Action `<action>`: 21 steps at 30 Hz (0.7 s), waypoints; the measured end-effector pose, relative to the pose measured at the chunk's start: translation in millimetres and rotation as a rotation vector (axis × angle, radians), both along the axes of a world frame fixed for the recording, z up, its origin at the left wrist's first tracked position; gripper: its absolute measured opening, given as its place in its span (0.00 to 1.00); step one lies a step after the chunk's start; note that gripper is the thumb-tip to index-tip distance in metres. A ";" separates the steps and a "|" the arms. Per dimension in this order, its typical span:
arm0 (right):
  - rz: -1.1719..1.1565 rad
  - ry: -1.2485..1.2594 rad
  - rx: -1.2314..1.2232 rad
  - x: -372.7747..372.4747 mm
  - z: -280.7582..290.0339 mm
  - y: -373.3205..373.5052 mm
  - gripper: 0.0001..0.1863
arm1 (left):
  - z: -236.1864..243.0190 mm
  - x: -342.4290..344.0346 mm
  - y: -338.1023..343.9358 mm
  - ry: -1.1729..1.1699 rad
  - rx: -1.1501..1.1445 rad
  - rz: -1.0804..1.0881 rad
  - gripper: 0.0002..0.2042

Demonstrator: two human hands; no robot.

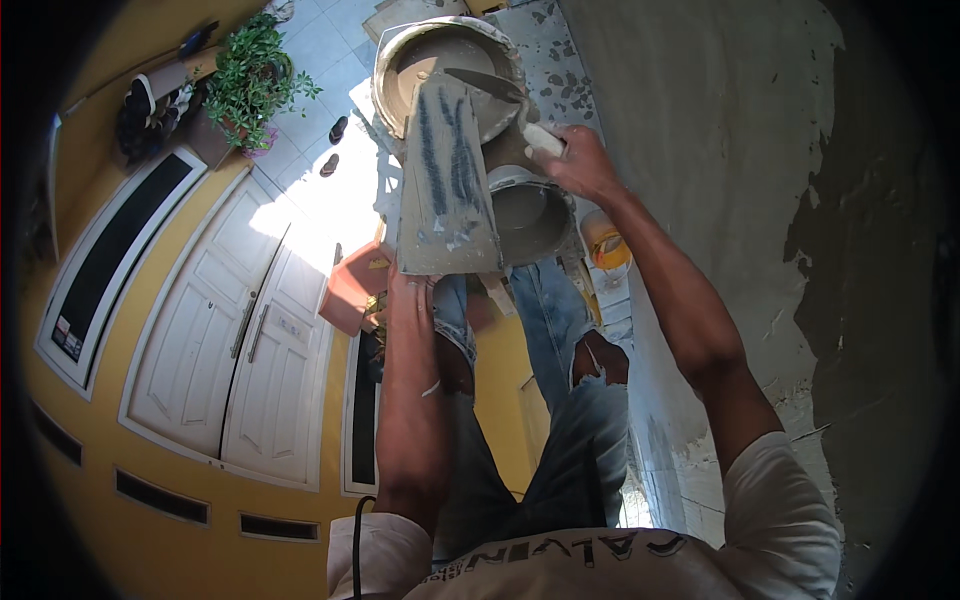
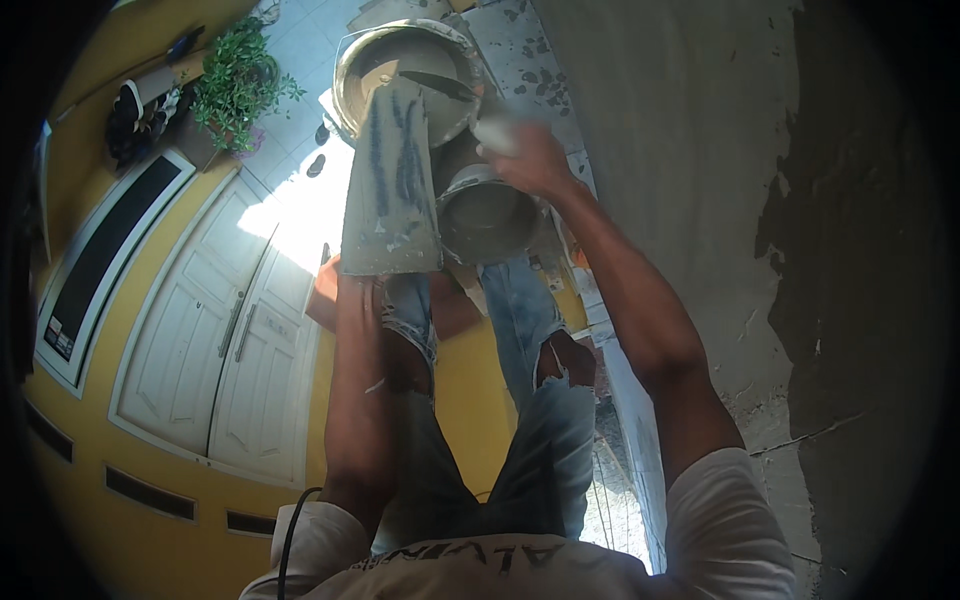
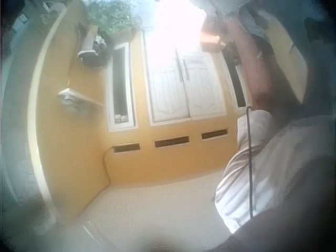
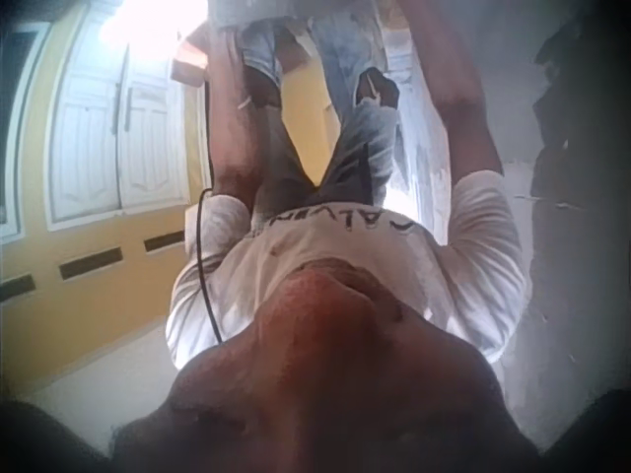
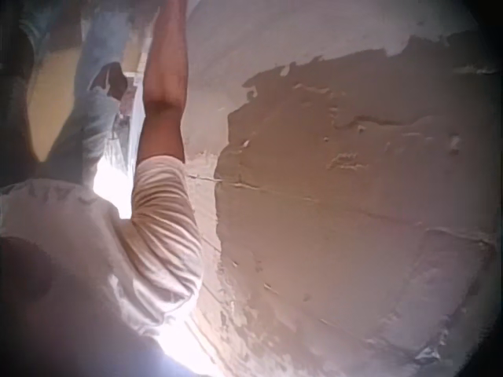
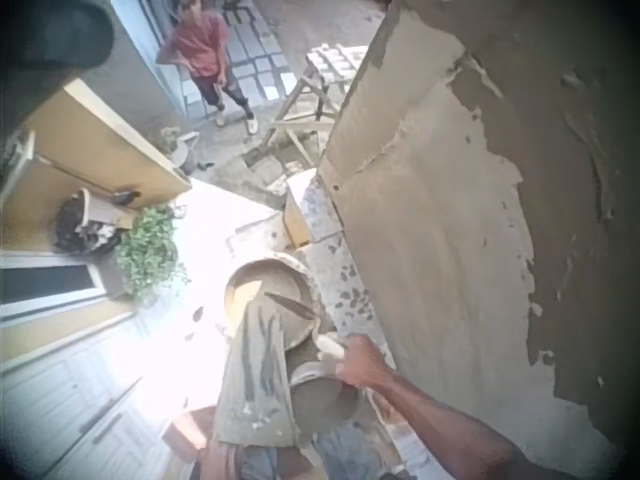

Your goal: Applying and smoothing plaster or mortar on an exterior wall using a trowel.

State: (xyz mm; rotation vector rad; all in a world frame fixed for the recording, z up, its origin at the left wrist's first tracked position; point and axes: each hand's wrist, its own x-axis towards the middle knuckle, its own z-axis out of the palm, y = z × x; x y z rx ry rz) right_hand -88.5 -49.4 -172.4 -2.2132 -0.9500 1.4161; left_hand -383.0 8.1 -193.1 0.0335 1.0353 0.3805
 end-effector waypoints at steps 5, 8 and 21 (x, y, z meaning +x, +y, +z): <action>-0.310 0.455 -0.384 36.9 -44.5 -6.1 0.21 | 21.2 -10.0 20.7 -0.107 -0.047 0.177 0.21; -0.387 0.402 -0.430 33.7 -8.9 -54.4 0.19 | 32.6 -8.2 28.6 -0.157 -0.056 0.247 0.21; 0.249 -0.070 -0.018 -8.4 134.4 -42.7 0.25 | 55.7 33.9 10.2 -0.044 -0.050 0.269 0.23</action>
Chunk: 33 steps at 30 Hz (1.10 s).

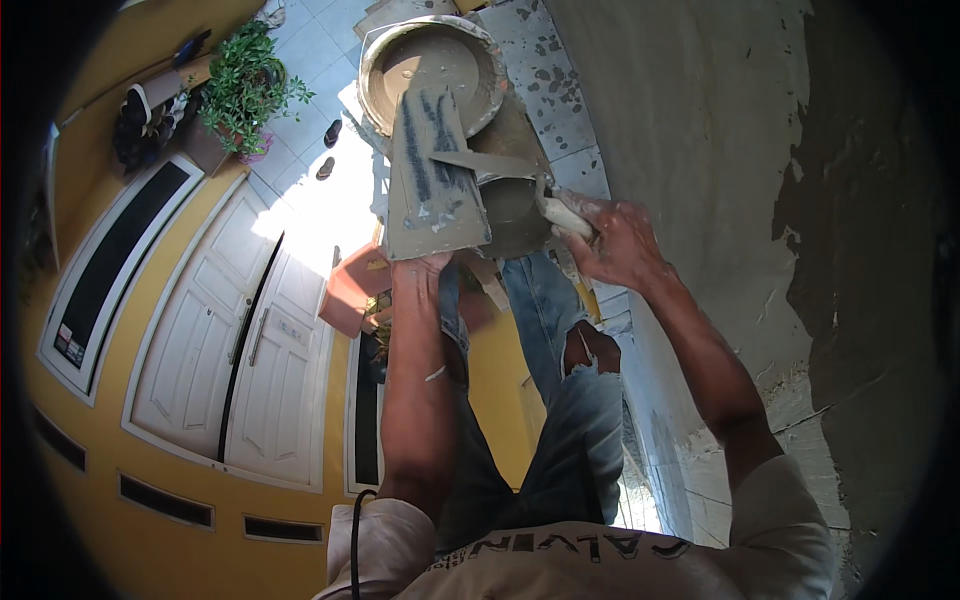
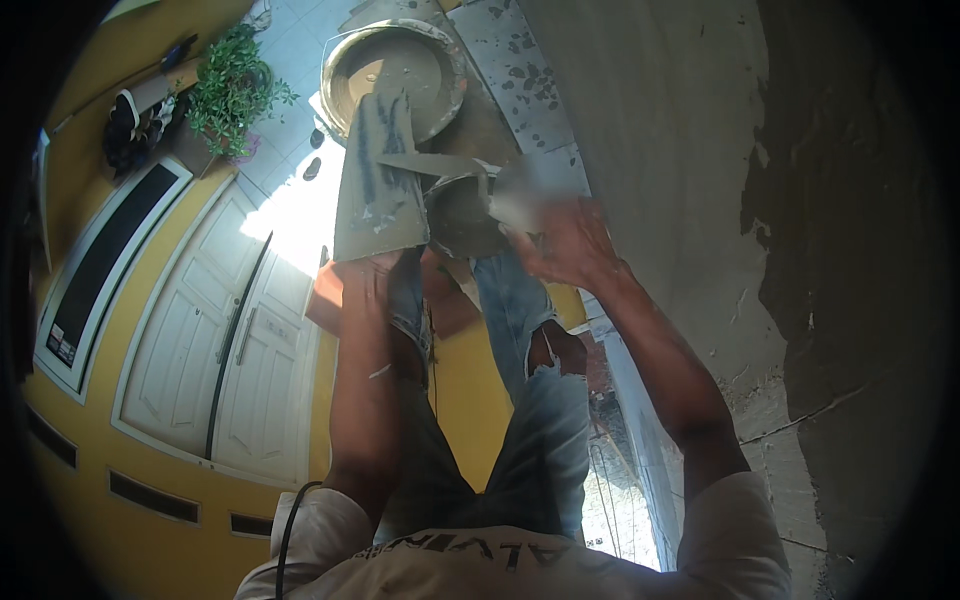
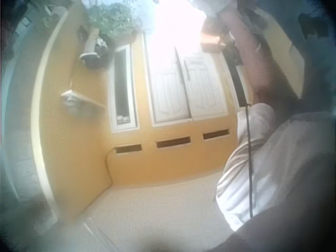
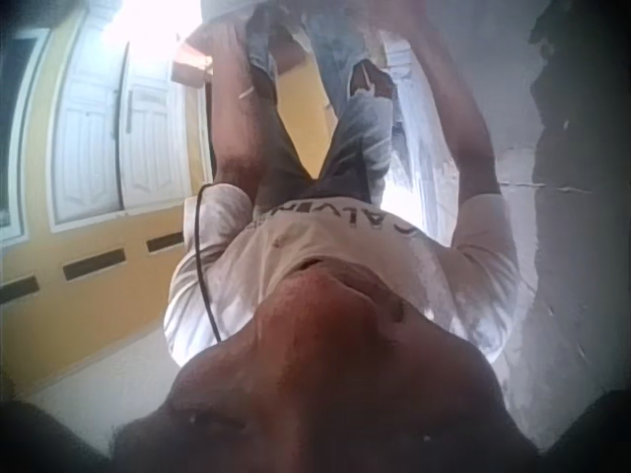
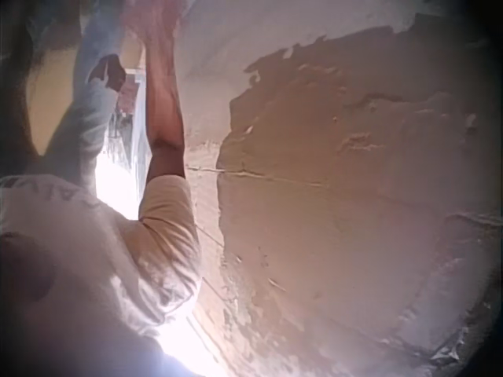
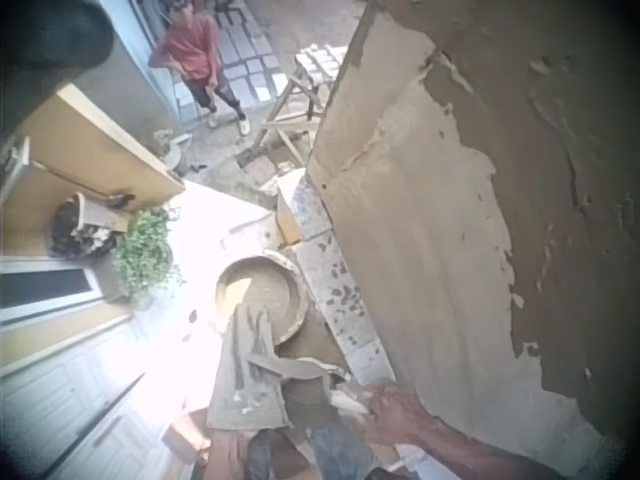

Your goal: Applying and smoothing plaster or mortar on an exterior wall using a trowel.

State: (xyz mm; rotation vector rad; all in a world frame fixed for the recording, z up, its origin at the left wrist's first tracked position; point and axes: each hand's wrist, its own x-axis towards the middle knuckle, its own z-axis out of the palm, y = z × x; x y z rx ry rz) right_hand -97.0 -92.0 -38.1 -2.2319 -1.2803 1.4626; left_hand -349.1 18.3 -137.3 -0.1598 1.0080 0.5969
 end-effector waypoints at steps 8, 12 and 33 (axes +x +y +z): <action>-0.535 0.392 -0.412 38.7 -168.3 29.3 0.21 | 12.5 -19.0 9.8 0.100 0.024 -0.187 0.19; -0.593 0.271 -0.368 26.6 -138.6 -48.9 0.21 | 29.2 -38.0 31.8 0.171 0.088 -0.230 0.19; -0.724 -0.207 -0.274 -99.2 32.0 -215.1 0.18 | 82.4 40.3 9.0 0.464 0.293 -0.781 0.13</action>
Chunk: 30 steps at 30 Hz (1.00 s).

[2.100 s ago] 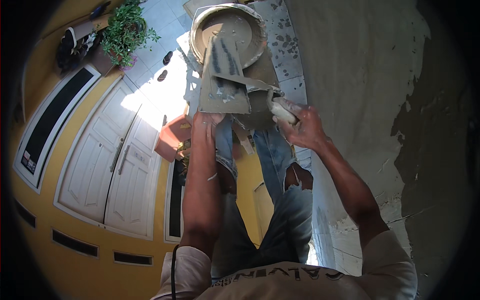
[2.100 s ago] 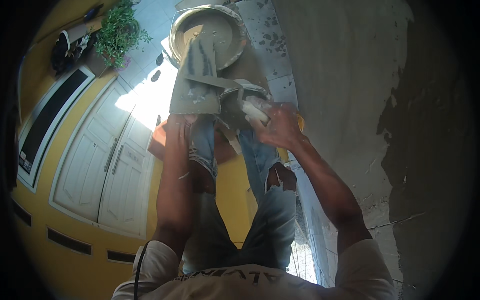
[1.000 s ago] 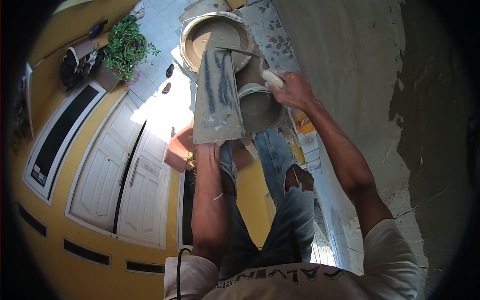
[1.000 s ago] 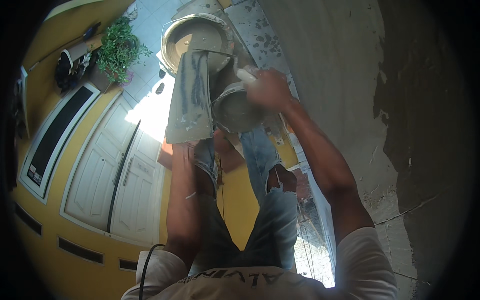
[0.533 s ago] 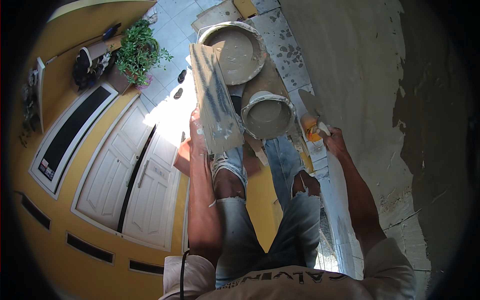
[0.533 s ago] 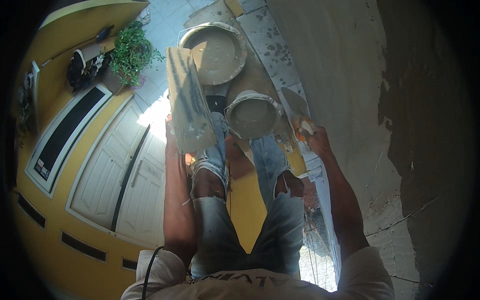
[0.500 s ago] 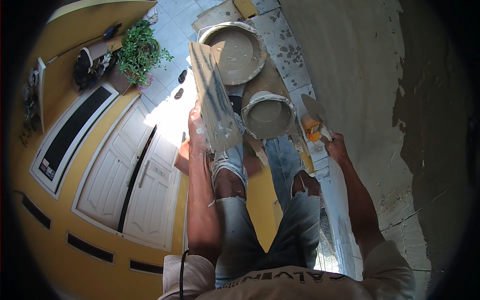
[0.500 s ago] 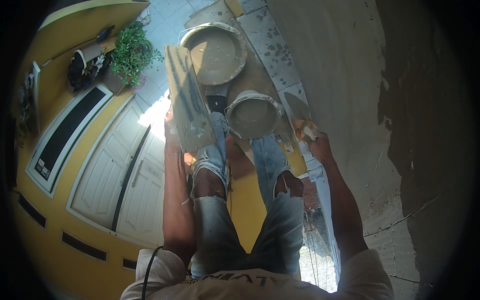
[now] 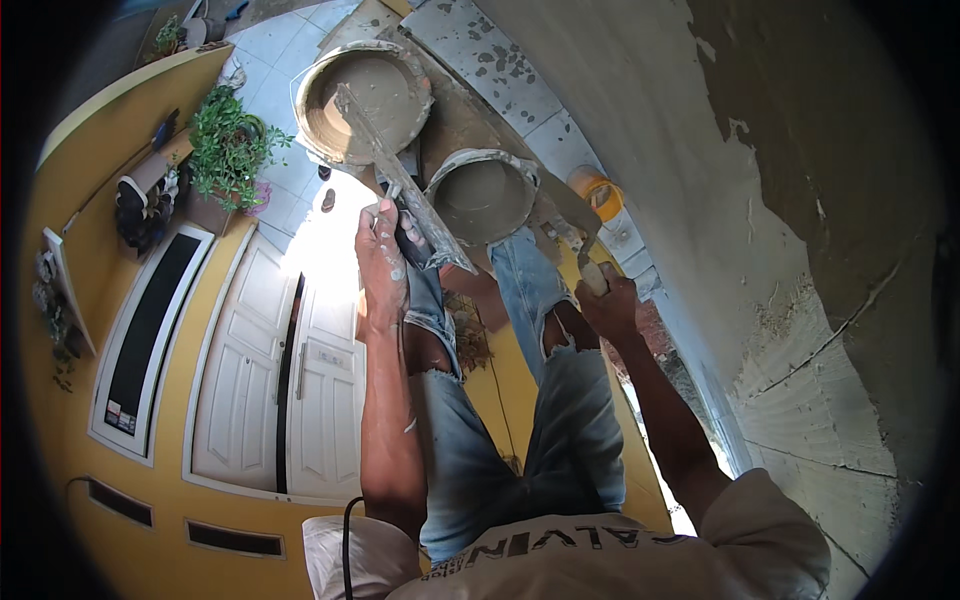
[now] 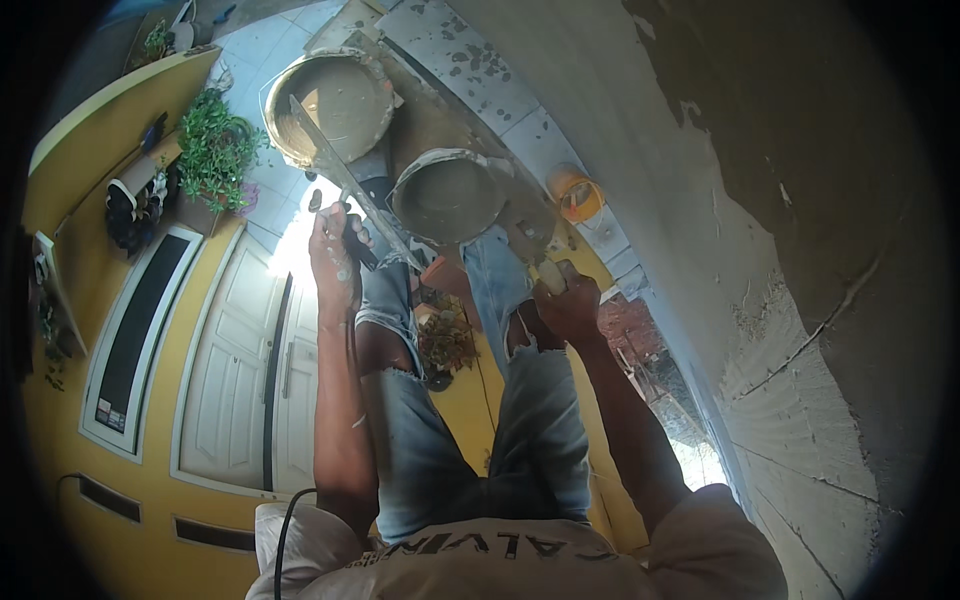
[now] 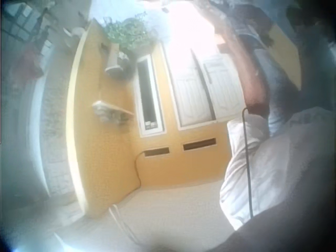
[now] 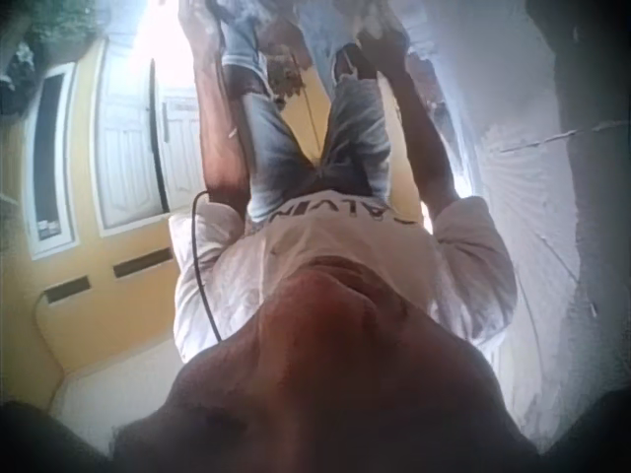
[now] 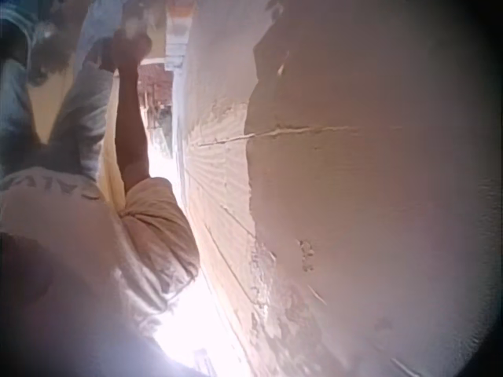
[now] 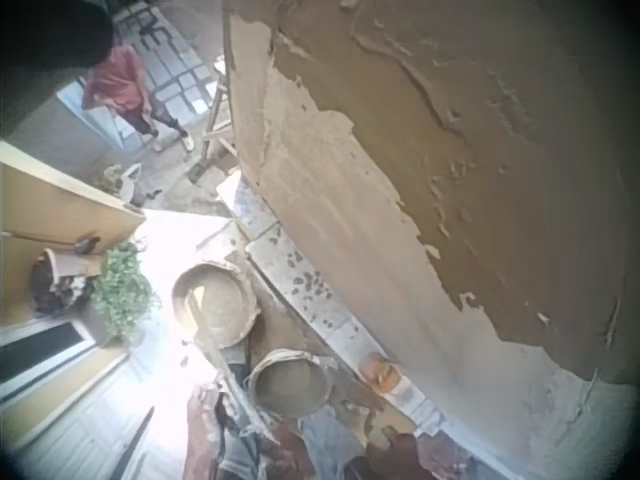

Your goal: Applying and smoothing plaster or mortar on an exterior wall using a trowel.

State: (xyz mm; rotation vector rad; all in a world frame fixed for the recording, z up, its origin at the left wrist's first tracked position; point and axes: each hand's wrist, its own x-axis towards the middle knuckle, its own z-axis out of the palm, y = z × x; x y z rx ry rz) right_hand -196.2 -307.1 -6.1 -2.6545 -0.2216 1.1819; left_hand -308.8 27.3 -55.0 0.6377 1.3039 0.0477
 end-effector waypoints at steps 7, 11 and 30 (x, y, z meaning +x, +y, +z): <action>-0.035 0.041 0.297 -5.6 5.9 82.8 0.17 | -15.2 10.0 -124.3 -0.005 -0.255 0.241 0.06; -0.115 0.085 0.257 -13.0 -21.5 71.7 0.18 | 0.3 38.8 -169.8 0.007 -0.461 0.451 0.09; -0.356 0.158 0.029 -3.3 -77.1 -46.0 0.30 | -48.7 36.4 -276.7 0.210 -0.577 -0.232 0.21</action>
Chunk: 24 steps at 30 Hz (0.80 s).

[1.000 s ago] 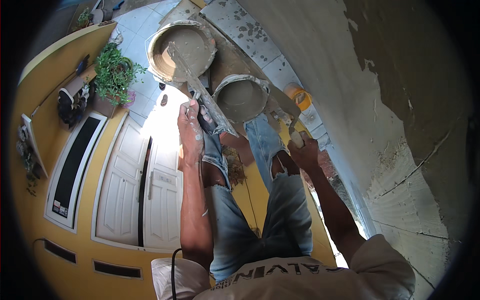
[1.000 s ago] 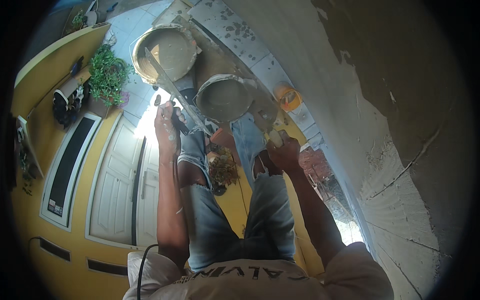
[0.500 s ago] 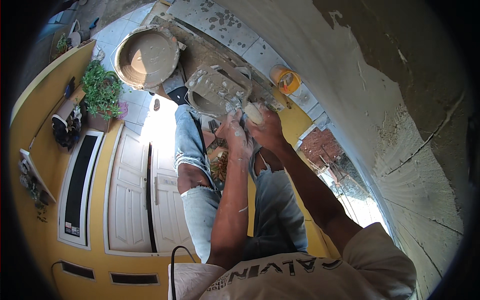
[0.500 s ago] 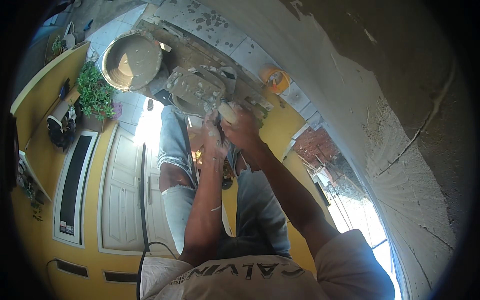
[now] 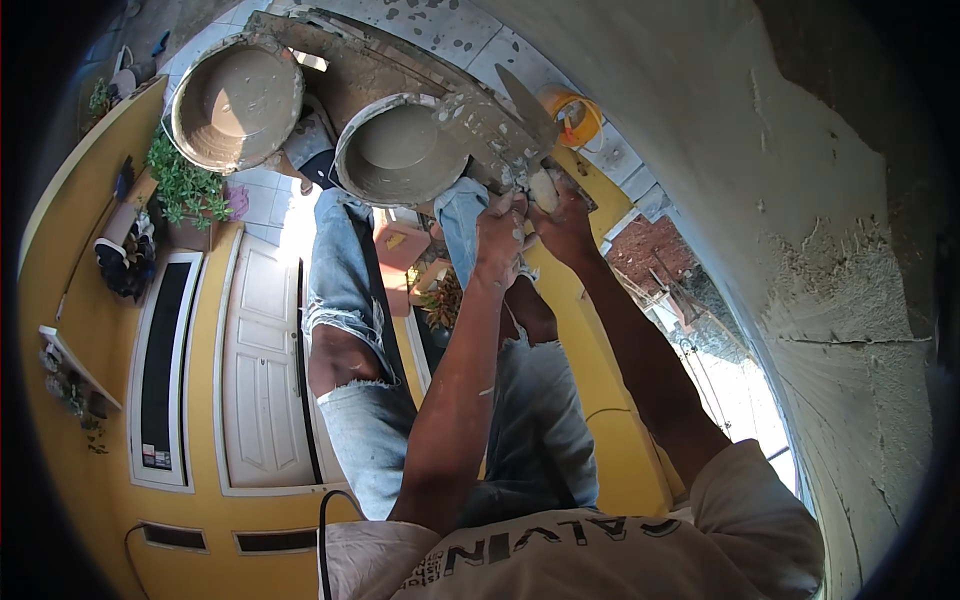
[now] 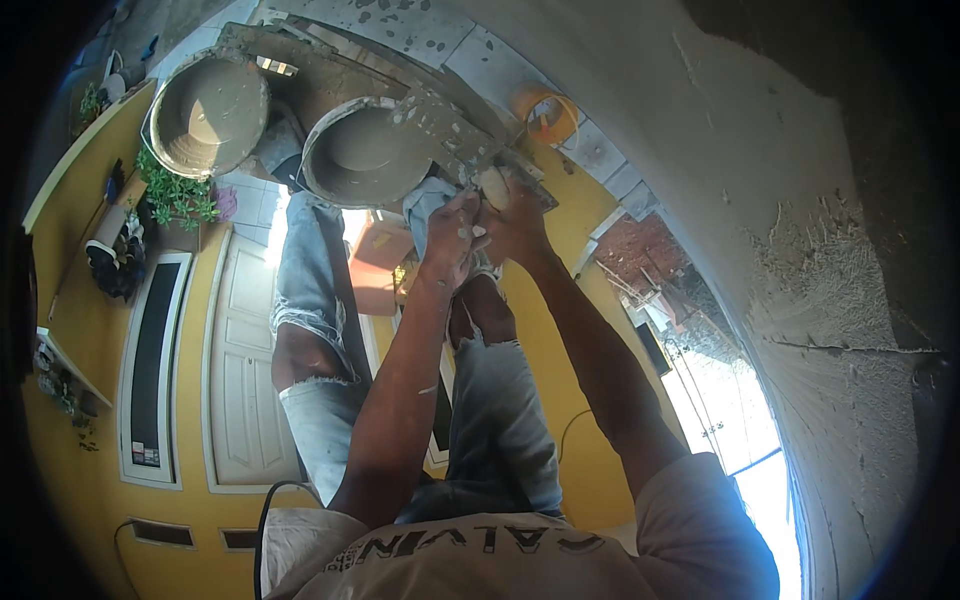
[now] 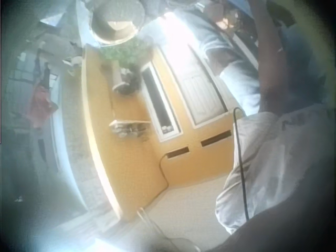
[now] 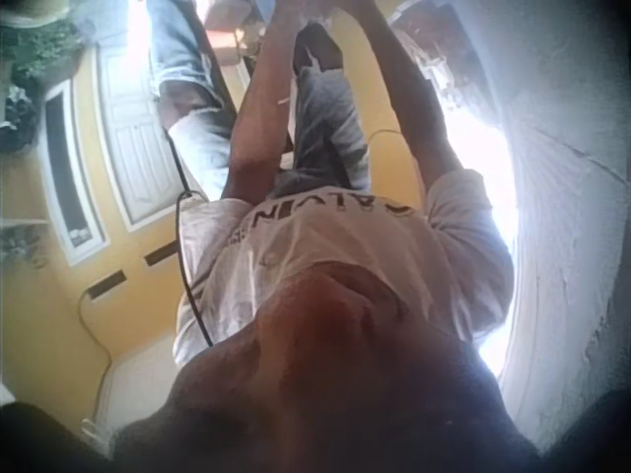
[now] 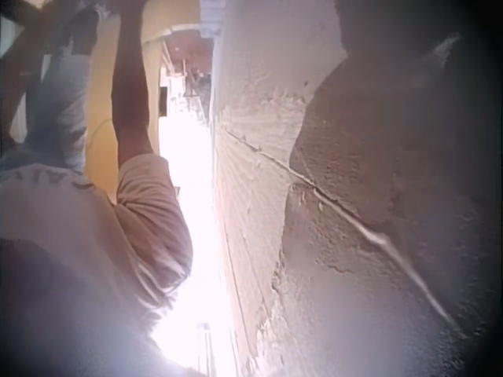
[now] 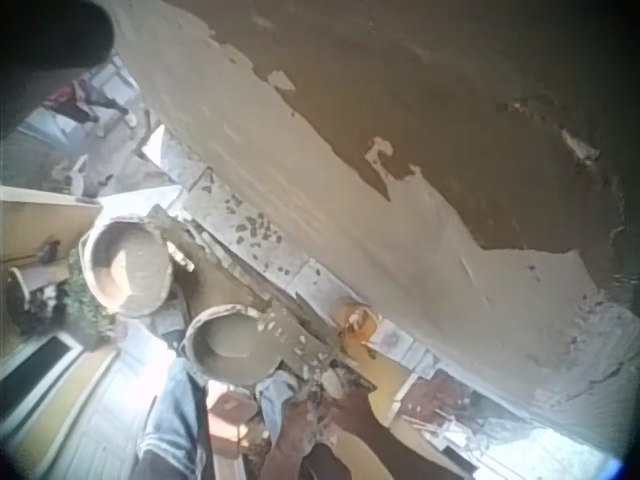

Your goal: Applying and smoothing plaster or mortar on an exterior wall using a trowel.

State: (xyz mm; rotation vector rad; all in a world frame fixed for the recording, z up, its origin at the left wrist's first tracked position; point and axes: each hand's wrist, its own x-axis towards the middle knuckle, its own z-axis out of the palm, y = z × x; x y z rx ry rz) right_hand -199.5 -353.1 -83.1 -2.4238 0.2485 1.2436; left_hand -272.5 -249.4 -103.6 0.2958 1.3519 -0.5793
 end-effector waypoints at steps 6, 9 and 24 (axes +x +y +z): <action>0.097 -0.123 -0.091 -31.5 -87.3 -143.6 0.26 | -14.2 -24.4 41.1 -0.313 0.182 -0.234 0.18; -0.169 -0.178 -0.004 -31.1 -133.2 -171.2 0.25 | -19.3 -25.8 122.7 -0.356 0.205 -0.267 0.20; 0.063 -0.359 -0.042 2.3 -333.9 -301.4 0.28 | -44.0 4.5 212.5 -0.325 0.612 -0.882 0.23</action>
